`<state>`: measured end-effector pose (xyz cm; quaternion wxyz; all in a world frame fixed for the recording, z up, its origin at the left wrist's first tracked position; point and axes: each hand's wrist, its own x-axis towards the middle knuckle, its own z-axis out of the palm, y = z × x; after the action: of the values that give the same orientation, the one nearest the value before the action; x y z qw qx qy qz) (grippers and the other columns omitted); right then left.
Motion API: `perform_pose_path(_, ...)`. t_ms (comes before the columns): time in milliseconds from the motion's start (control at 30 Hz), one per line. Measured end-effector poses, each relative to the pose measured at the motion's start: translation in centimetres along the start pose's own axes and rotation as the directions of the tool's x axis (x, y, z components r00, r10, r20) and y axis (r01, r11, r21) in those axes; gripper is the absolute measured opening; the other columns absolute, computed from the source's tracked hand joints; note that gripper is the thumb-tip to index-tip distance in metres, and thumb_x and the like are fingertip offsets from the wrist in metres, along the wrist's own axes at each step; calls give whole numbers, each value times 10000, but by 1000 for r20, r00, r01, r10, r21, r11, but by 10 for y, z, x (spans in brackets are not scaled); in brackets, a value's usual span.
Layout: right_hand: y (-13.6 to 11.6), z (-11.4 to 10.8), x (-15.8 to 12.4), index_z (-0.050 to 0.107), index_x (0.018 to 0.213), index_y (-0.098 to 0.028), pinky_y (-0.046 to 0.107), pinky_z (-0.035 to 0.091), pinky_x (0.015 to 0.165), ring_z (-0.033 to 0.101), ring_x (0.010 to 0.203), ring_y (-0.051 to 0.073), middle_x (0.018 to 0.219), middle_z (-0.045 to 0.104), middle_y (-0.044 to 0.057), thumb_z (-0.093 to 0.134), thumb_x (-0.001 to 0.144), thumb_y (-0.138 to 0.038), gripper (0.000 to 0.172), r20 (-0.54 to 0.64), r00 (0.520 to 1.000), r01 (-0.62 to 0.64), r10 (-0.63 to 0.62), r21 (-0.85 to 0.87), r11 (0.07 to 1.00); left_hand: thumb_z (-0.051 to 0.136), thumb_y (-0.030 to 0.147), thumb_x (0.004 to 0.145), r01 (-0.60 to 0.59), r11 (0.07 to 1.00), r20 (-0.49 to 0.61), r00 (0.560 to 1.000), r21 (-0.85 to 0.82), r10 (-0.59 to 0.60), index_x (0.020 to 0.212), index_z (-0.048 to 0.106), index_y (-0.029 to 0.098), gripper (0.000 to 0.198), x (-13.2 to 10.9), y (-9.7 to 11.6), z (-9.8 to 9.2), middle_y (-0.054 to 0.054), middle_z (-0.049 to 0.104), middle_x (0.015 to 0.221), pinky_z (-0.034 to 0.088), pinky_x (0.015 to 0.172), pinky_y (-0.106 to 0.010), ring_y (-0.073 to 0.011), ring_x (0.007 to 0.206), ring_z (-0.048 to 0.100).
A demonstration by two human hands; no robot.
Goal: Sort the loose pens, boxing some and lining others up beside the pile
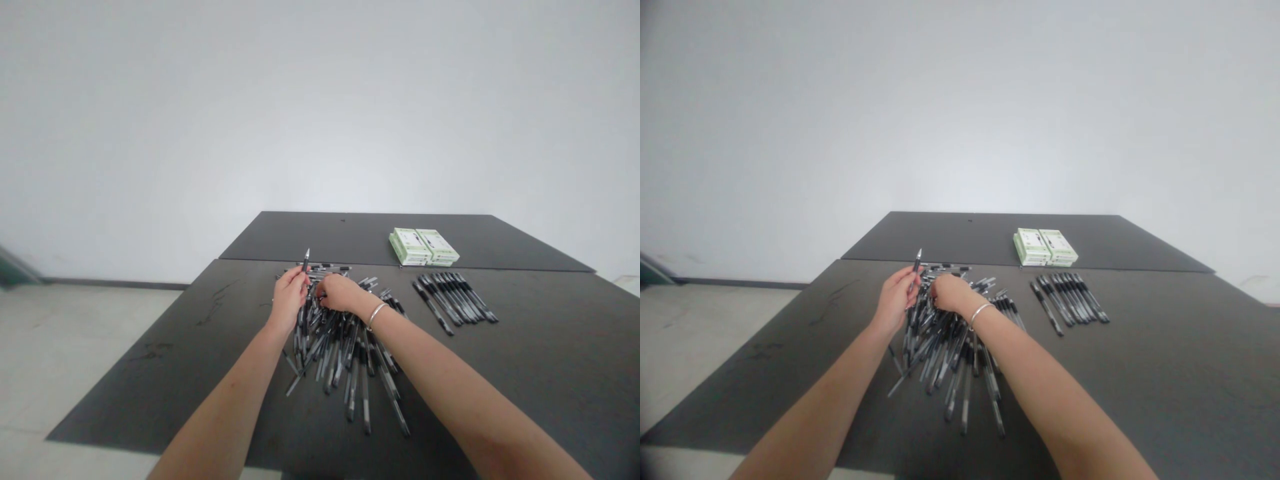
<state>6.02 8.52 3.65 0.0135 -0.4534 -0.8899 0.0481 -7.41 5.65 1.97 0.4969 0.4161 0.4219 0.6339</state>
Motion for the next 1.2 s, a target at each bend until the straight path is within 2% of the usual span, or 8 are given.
perform_pose_path(267, -2, 7, -4, 700, 1114, -209, 288, 492, 849, 664, 997, 239, 1169, 651, 129, 574, 820, -146, 326, -44, 995, 85, -85, 0, 996, 641, 273, 681, 8, 1000, -4, 1000, -1, -8, 907, 672, 121, 274, -2, 0, 0, 50, 518, 617, 147, 333, -162, -18, 361, 303)
perform_pose_path(500, 5, 11, 0, 738, 959, -179, 258, 469, 860, 653, 983, 220, 1103, 664, 118, 575, 799, -110, 239, -35, 982, 186, -184, 44, 982, 644, 269, 677, 17, 1000, -9, 1000, 5, -17, 881, 674, 124, 252, -1, 0, 1, 52, 513, 604, 143, 331, -158, -18, 358, 303)
perform_pose_path(733, 13, 12, 0, 732, 885, -126, 267, 452, 854, 636, 933, 215, 1016, 678, 135, 583, 765, -100, 193, -60, 970, 241, -235, 138, 961, 632, 273, 676, 21, 1000, 3, 1000, 6, -21, 905, 667, 120, 277, -1, -1, 1, 51, 517, 611, 153, 324, -149, -19, 360, 313)
perform_pose_path(867, 18, 10, -4, 709, 890, -106, 274, 445, 822, 627, 877, 198, 973, 688, 131, 578, 737, -78, 203, -140, 975, 203, -172, 251, 947, 631, 285, 687, 20, 1000, 23, 1000, 6, -20, 943, 660, 123, 305, -2, -1, 0, 50, 525, 636, 149, 322, -150, -14, 361, 307)
perform_pose_path(967, 25, 12, -16, 673, 889, -116, 247, 451, 724, 620, 761, 155, 836, 693, 67, 557, 761, -113, 173, -196, 977, 158, -87, 383, 910, 637, 293, 696, 31, 999, 57, 998, 12, -32, 968, 657, 123, 321, -3, -1, 1, 50, 518, 648, 148, 323, -148, -15, 365, 313)
perform_pose_path(1133, 36, 20, -49, 592, 885, -139, 189, 443, 569, 595, 607, 101, 717, 672, 3, 520, 812, -213, 126, -192, 981, 116, 0, 592, 797, 669, 341, 718, 69, 997, 164, 984, 41, -75, 980, 666, 135, 333, -10, -3, 6, 48, 516, 657, 153, 324, -147, -15, 366, 310)
perform_pose_path(1200, 38, 21, -64, 570, 878, -148, 190, 441, 542, 577, 561, 95, 684, 662, -4, 533, 804, -248, 130, -170, 984, 88, 46, 701, 708, 690, 369, 727, 88, 994, 225, 969, 63, -100, 988, 673, 141, 347, -15, -5, 10, 44, 520, 662, 155, 328, -148, -13, 367, 306)
